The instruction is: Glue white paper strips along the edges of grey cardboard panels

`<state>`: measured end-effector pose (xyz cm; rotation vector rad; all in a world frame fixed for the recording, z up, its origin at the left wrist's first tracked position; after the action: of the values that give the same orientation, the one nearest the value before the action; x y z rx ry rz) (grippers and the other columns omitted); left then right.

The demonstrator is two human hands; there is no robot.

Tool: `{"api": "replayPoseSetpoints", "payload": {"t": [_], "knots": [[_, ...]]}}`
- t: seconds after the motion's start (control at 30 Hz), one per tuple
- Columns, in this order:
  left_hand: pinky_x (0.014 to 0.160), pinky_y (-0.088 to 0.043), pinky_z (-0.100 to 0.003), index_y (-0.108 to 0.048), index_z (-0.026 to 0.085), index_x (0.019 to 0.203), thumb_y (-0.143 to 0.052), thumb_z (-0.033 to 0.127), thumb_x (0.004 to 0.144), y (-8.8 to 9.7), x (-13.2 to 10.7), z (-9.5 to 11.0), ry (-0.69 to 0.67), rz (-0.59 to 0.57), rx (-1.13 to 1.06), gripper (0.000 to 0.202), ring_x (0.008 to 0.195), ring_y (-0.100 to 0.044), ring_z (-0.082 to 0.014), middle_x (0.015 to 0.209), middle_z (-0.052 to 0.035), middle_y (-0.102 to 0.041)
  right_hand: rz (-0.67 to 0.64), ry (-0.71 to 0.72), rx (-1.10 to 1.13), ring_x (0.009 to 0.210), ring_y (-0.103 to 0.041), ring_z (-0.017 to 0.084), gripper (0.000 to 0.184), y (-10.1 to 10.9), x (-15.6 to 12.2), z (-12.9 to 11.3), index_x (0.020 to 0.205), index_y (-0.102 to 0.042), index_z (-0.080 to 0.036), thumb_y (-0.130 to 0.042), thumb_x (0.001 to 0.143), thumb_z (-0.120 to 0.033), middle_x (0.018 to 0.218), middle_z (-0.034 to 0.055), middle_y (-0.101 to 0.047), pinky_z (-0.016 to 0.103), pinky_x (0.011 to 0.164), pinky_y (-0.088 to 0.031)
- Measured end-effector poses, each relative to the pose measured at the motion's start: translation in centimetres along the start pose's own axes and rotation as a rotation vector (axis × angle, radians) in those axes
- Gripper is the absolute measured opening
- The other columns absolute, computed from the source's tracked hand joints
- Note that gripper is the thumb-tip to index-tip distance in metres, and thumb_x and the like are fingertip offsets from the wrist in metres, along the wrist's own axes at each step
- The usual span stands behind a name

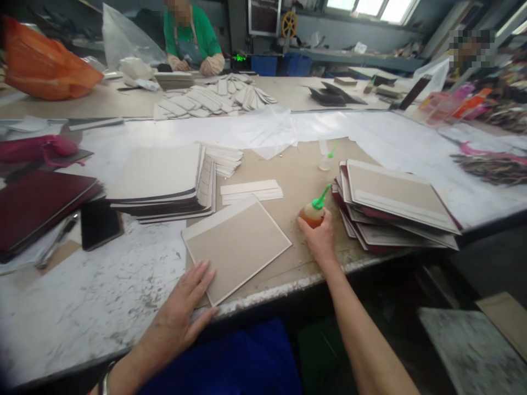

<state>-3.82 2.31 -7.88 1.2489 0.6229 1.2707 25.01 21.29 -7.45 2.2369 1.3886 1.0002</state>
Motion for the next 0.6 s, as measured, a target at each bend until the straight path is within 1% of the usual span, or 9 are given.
{"api": "replayPoseSetpoints", "payload": {"t": [0.1, 0.17, 0.2, 0.27, 0.33, 0.43, 0.5, 0.53, 0.6], "knots": [[0.102, -0.034, -0.049, -0.027, 0.016, 0.136, -0.049, 0.028, 0.083, -0.1, 0.1, 0.2, 0.009, 0.009, 0.008, 0.059, 0.131, -0.026, -0.0284, 0.14, -0.0164, -0.033, 0.059, 0.172, -0.024, 0.093, -0.049, 0.024, 0.056, 1.3, -1.0, -1.9, 0.107, -0.047, -0.015, -0.064, 0.063, -0.046, 0.1, 0.01, -0.051, 0.04, 0.086, -0.04], [0.101, -0.035, -0.049, -0.029, 0.015, 0.135, -0.049, 0.028, 0.083, -0.2, 0.1, 0.2, 0.013, 0.01, 0.006, 0.057, 0.131, -0.027, -0.0282, 0.14, -0.0163, -0.033, 0.02, 0.258, -0.026, 0.097, -0.048, 0.025, 0.055, 2.5, -2.4, -3.4, 0.109, -0.046, -0.016, -0.064, 0.064, -0.043, 0.102, 0.0099, -0.049, 0.04, 0.087, -0.04], [0.101, -0.035, -0.049, -0.03, 0.014, 0.134, -0.048, 0.029, 0.083, -0.2, 0.2, 0.2, 0.015, 0.012, 0.002, 0.056, 0.131, -0.027, -0.0282, 0.14, -0.0163, -0.034, -0.032, 0.262, -0.006, 0.097, -0.048, 0.024, 0.054, 3.0, -3.2, -4.1, 0.11, -0.046, -0.017, -0.064, 0.065, -0.042, 0.102, 0.0094, -0.049, 0.04, 0.087, -0.04], [0.102, -0.034, -0.049, -0.031, 0.014, 0.134, -0.049, 0.029, 0.083, -0.2, 0.1, 0.0, 0.017, 0.023, -0.009, 0.056, 0.131, -0.027, -0.0284, 0.139, -0.0166, -0.034, -0.182, 0.198, 0.056, 0.094, -0.051, 0.024, 0.054, 3.9, -5.0, -5.2, 0.111, -0.046, -0.019, -0.064, 0.066, -0.041, 0.102, 0.0082, -0.051, 0.04, 0.086, -0.042], [0.102, -0.032, -0.052, -0.031, 0.014, 0.134, -0.051, 0.03, 0.082, 0.0, -0.1, 0.0, 0.003, 0.046, -0.027, 0.058, 0.13, -0.028, -0.0297, 0.139, -0.0176, -0.035, -0.342, 0.092, 0.116, 0.094, -0.054, 0.024, 0.053, 4.5, -7.2, -6.2, 0.112, -0.046, -0.02, -0.064, 0.066, -0.039, 0.103, 0.0076, -0.053, 0.04, 0.086, -0.043], [0.101, -0.027, -0.059, -0.029, 0.02, 0.135, -0.056, 0.033, 0.08, 0.6, -0.4, 0.7, -0.007, 0.098, -0.113, 0.062, 0.128, -0.031, -0.032, 0.139, -0.0166, -0.035, -0.535, -0.032, 0.191, 0.095, -0.056, 0.023, 0.052, 4.7, -10.9, -7.9, 0.114, -0.045, -0.021, -0.063, 0.067, -0.035, 0.107, 0.0078, -0.056, 0.037, 0.086, -0.046], [0.1, -0.03, -0.058, -0.031, 0.026, 0.134, -0.058, 0.036, 0.078, 0.9, -0.5, 1.6, 0.032, 0.088, -0.297, 0.063, 0.125, -0.036, -0.0314, 0.138, -0.013, -0.039, -0.639, -0.085, 0.241, 0.094, -0.058, 0.022, 0.051, 4.3, -13.2, -9.1, 0.116, -0.044, -0.022, -0.06, 0.07, -0.033, 0.108, 0.007, -0.057, 0.033, 0.083, -0.049], [0.099, -0.033, -0.055, -0.032, 0.028, 0.133, -0.059, 0.039, 0.077, 0.8, -0.5, 2.1, 0.07, 0.05, -0.446, 0.063, 0.124, -0.039, -0.0305, 0.136, -0.0114, -0.041, -0.674, -0.089, 0.252, 0.094, -0.059, 0.022, 0.051, 4.1, -14.3, -9.6, 0.117, -0.044, -0.022, -0.06, 0.07, -0.032, 0.109, 0.0066, -0.058, 0.032, 0.082, -0.049], [0.097, -0.04, -0.047, -0.037, 0.026, 0.131, -0.06, 0.048, 0.074, 0.2, -0.2, 3.4, 0.166, -0.066, -0.859, 0.066, 0.118, -0.046, -0.0288, 0.131, -0.0108, -0.048, -0.68, -0.038, 0.238, 0.097, -0.059, 0.022, 0.053, 3.7, -15.9, -10.5, 0.119, -0.044, -0.023, -0.06, 0.069, -0.03, 0.111, 0.0062, -0.058, 0.031, 0.084, -0.05]]}}
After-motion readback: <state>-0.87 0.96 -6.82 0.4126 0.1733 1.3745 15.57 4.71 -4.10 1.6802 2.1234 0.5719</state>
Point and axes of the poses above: each hand's wrist, its own x-axis towards the middle knuckle, its own y-axis out of the back of the hand, z = x × y, the point moved 6 cm from there along x, towards the middle knuckle
